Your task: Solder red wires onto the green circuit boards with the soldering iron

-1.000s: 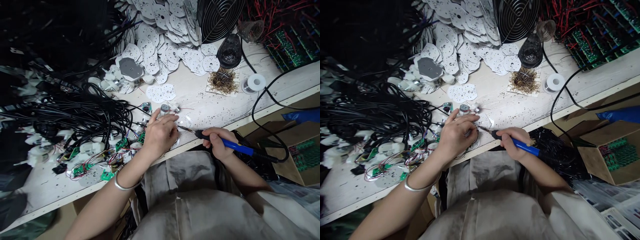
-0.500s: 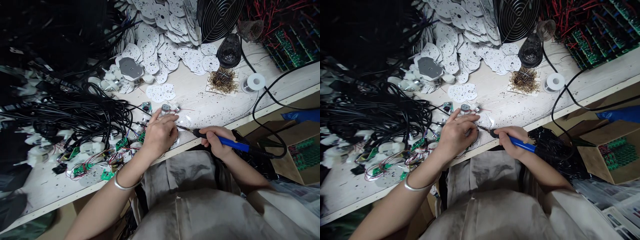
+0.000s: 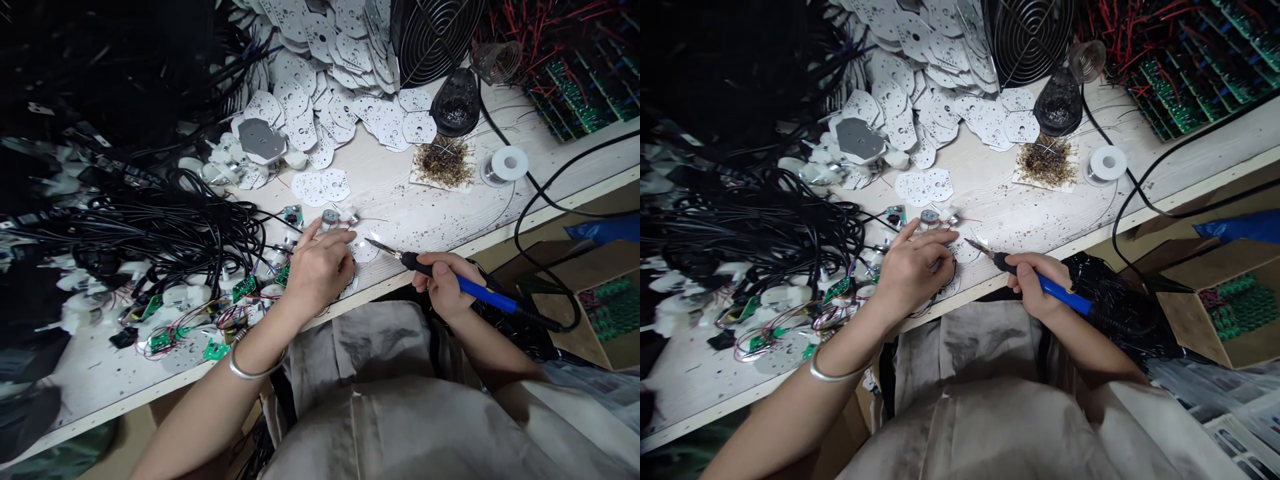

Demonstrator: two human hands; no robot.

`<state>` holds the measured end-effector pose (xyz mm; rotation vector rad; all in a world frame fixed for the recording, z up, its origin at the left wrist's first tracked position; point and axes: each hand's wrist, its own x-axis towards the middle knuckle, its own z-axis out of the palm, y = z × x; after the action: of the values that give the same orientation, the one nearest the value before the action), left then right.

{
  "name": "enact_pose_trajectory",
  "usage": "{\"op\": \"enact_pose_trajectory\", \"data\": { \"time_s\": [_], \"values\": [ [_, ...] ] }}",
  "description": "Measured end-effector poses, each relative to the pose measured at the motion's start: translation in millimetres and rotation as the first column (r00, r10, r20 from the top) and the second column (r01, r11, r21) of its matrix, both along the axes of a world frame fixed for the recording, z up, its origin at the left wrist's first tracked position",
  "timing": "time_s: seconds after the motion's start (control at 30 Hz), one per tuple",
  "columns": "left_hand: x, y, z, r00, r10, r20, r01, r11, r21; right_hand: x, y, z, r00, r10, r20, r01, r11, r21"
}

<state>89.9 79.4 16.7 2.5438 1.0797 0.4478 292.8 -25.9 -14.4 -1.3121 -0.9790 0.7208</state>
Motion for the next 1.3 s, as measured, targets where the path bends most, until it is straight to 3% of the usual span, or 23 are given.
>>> {"op": "enact_pose_trajectory", "data": {
  "time_s": [0.2, 0.33, 0.43, 0.53, 0.7, 0.8, 1.07, 1.3],
  "values": [
    [-1, -3, 3.6, 0.997, -0.034, -0.068, 0.038, 0.998, 0.06, -4, -2, -2.4, 0.969, -0.24, -0.05, 0.241, 0.97, 0.013],
    [-5, -10, 25.5, 0.993, -0.073, -0.093, 0.085, 0.987, 0.137, 0, 6, -0.3, 0.933, -0.34, -0.122, 0.342, 0.94, -0.001],
    [-4, -7, 46.8, 1.0, -0.001, 0.001, 0.001, 0.979, 0.202, 5, 13, 1.0, 0.922, -0.36, -0.145, 0.368, 0.929, 0.028],
    [9, 9, 57.9, 0.999, 0.041, 0.011, -0.042, 0.975, 0.216, 6, 17, -0.9, 0.921, -0.357, -0.157, 0.369, 0.928, 0.051],
    [38, 33, 44.9, 0.985, -0.107, -0.132, 0.122, 0.987, 0.109, 6, 16, -6.6, 0.92, -0.371, -0.125, 0.378, 0.925, 0.04],
    [43, 37, 33.7, 0.981, -0.133, -0.143, 0.145, 0.986, 0.082, 8, 14, -9.2, 0.927, -0.356, -0.118, 0.364, 0.93, 0.053],
    [16, 17, 31.5, 0.998, -0.035, -0.043, 0.037, 0.998, 0.048, 10, 11, -2.4, 0.947, -0.301, -0.116, 0.307, 0.951, 0.04],
    [-5, -8, 7.0, 0.997, 0.081, 0.015, -0.081, 0.996, 0.037, 7, 9, 7.4, 0.983, -0.05, -0.178, 0.038, 0.997, -0.066]
  ]
}}
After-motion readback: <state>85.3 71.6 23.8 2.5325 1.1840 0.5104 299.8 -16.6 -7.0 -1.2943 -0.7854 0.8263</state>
